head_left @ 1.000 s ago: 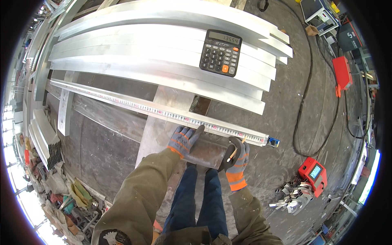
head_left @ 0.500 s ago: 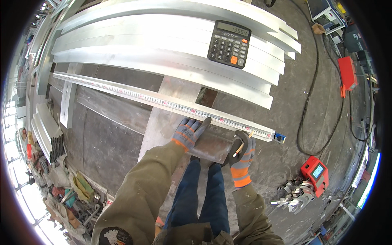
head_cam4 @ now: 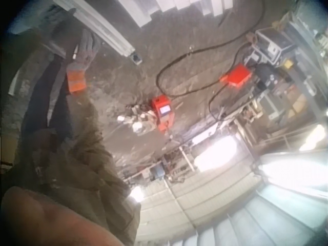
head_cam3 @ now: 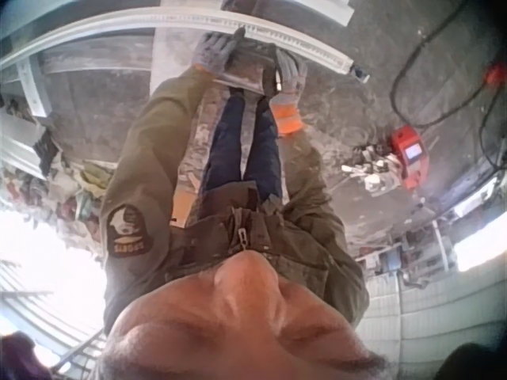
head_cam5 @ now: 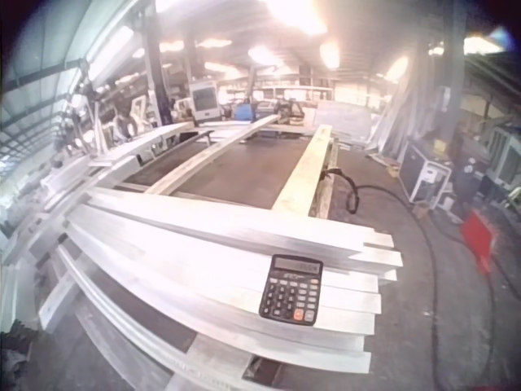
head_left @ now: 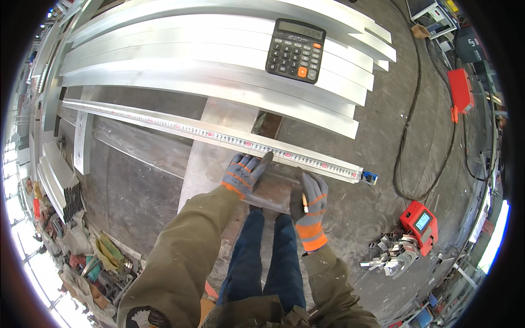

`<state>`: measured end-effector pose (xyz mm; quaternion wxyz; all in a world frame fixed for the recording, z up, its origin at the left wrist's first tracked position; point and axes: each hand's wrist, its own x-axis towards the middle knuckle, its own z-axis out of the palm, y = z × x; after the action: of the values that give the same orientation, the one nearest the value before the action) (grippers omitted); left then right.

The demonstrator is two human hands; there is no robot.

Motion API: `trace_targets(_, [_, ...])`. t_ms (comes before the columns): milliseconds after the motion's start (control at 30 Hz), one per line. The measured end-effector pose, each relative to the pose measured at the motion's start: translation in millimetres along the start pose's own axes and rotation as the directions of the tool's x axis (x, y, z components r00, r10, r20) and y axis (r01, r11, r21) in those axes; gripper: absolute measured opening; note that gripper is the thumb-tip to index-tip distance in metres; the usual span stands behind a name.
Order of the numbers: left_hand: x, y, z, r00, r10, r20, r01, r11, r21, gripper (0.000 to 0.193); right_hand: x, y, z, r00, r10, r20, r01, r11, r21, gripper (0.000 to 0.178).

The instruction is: The person measures and marks multiple metal bars using a folding ruler and a pencil. They repeatedly align the ruler, mark specific points, and use a calculator to record or verify measurements. The process is repeated across several bars on a workbench.

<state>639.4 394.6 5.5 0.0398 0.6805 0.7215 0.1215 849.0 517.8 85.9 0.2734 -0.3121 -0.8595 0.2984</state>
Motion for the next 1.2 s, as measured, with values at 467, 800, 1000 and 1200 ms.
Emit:
trace_targets(467, [-2.6,-0.5,5.8,1.0,-0.01,0.014,0.01,1.0,0.027,0.074,24.6,-3.3,-8.0,0.951,0.293,-0.097,-0.277,0.949,0.149,0.02])
trace_targets(800, [-1.6,2.2,-0.4,0.95,-0.094,0.296,0.085,0.995,0.043,0.06,20.6,9.7,-11.6,0.936,0.335,-0.105,-0.322,0.939,0.121,0.018])
trace_targets(1000, [-1.6,1.6,0.1,0.963,-0.094,0.252,0.096,0.995,0.005,0.061,21.6,7.5,-10.0,0.933,0.352,-0.072,-0.341,0.931,0.128,0.017])
trace_targets(1200, [-1.4,1.7,0.7,0.95,-0.1,0.297,0.088,0.995,0.055,0.06,22.4,6.6,-7.7,0.945,0.313,-0.098,-0.307,0.949,0.071,0.016])
